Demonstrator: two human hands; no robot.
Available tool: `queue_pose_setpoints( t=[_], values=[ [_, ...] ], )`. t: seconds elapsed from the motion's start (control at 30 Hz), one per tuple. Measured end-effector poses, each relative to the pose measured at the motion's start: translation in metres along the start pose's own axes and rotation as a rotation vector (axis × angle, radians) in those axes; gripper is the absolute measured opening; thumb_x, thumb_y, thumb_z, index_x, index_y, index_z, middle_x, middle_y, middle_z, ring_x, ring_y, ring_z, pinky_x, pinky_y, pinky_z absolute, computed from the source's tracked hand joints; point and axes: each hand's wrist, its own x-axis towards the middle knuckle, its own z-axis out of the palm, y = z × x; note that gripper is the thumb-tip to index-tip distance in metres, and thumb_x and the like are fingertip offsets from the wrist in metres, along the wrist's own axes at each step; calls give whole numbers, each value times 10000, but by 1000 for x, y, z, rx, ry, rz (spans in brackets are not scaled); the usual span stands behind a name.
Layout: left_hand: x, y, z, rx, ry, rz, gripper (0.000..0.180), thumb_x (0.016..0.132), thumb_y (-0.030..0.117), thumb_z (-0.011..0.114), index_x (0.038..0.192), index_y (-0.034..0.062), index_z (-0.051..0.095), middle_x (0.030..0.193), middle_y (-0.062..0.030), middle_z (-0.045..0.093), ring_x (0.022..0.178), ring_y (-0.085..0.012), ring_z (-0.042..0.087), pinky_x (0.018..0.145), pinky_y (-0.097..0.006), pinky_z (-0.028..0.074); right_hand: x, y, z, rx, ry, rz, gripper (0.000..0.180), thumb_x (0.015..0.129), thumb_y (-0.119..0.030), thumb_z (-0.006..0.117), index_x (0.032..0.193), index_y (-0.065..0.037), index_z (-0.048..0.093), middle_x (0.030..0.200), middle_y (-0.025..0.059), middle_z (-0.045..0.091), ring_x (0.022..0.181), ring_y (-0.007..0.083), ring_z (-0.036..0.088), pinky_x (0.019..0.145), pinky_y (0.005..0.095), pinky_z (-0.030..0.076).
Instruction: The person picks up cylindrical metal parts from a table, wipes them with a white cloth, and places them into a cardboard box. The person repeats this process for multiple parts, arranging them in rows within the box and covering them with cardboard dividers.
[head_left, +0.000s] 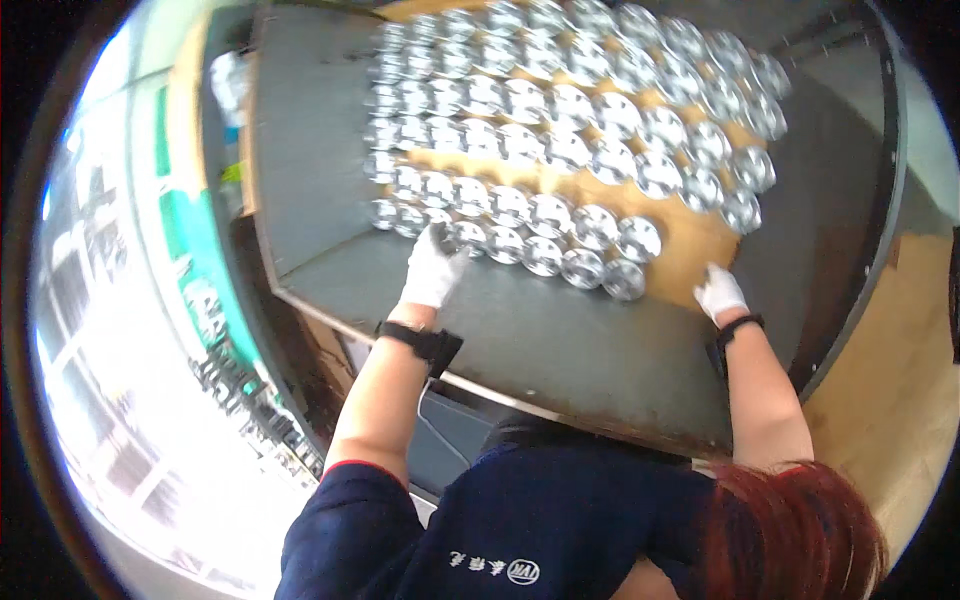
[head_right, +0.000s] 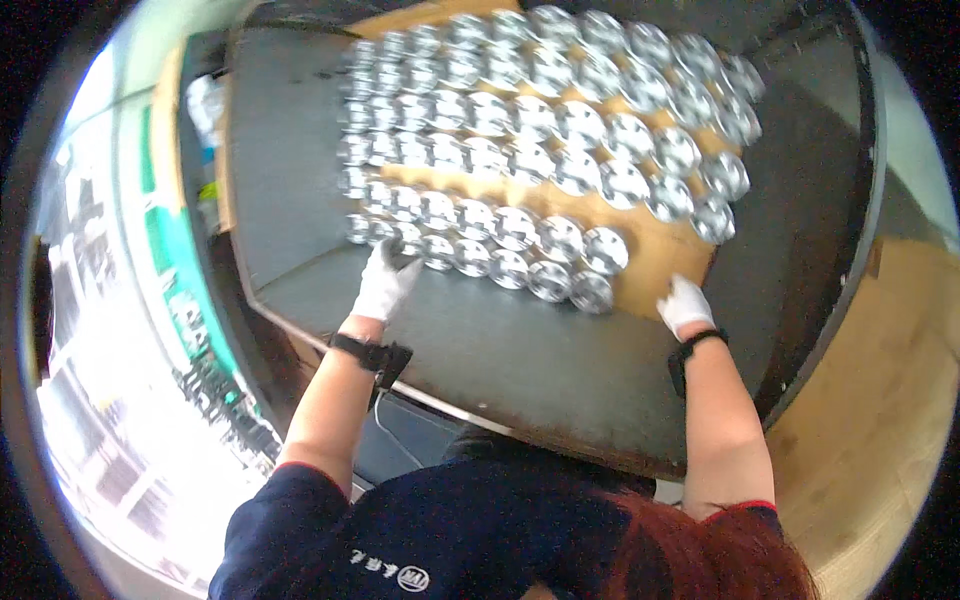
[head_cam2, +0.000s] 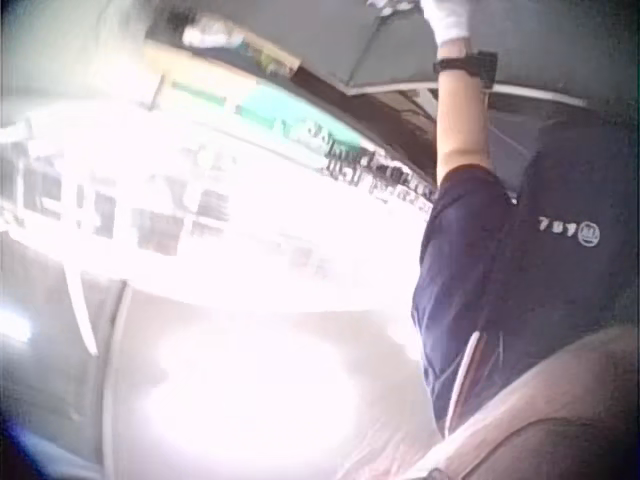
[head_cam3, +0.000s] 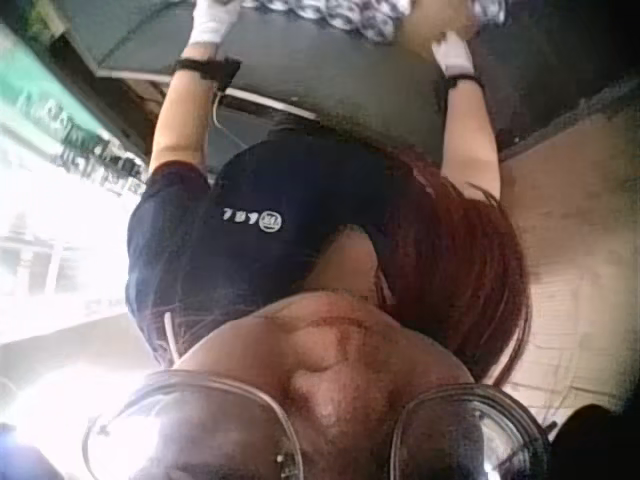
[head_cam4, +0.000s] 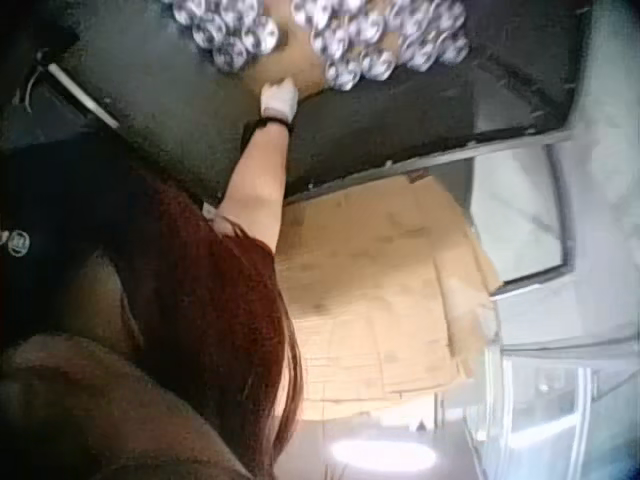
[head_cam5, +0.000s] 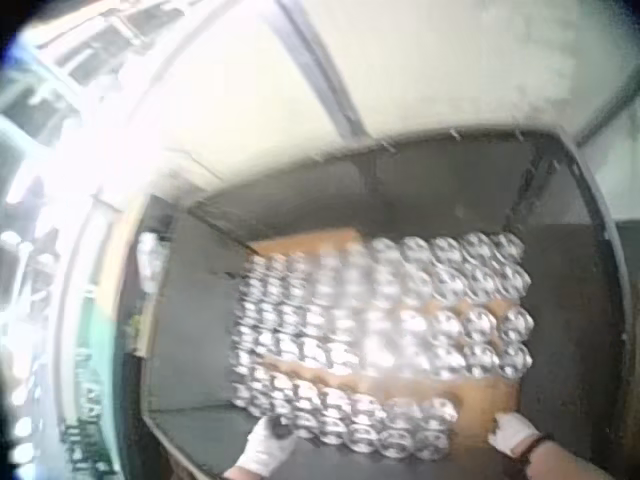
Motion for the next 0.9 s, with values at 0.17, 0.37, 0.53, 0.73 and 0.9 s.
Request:
queue_pose_setpoints(
  t=[0.17,0.37,0.53,0.73,0.9],
  values=[
    [-78,-61,-218,430,371,46,535,814,182,746,1291,6,579,1237,-226,644,1117,-393,644,996,-431,512,-24,-28,-19,76,79,113,467,819,-218,731,1226,-9,636,1193,234,682,1135,378,647,970,423,520],
    [-135,-202,-377,652,587,-154,528,798,153,716,1269,-32,564,1212,-274,623,1151,-425,596,1021,-459,476,-46,-82,-17,40,196,68,385,827,-209,698,1148,1,664,1088,220,718,1059,376,680,941,413,530],
    [-84,-355,-473,611,744,-172,538,832,241,682,1261,-57,556,1240,-299,612,1147,-447,597,969,-470,499,-89,-166,-29,41,228,79,442,844,-205,659,1236,-2,636,1132,232,707,1089,372,671,961,408,515],
    [21,-475,-606,549,973,-135,312,853,88,477,1098,-68,592,1119,-337,630,1066,-483,603,958,-506,480,-59,-346,-5,-234,220,-56,435,836,-205,694,1217,-3,636,1048,234,717,1010,364,690,921,411,522],
    [50,-526,-685,385,715,-512,546,874,201,570,1324,-96,484,1359,-282,538,1289,-419,514,1072,-496,423,-21,-695,13,-376,382,-796,419,860,-168,704,1208,43,606,1144,278,654,1067,446,615,943,481,493]
  ],
)
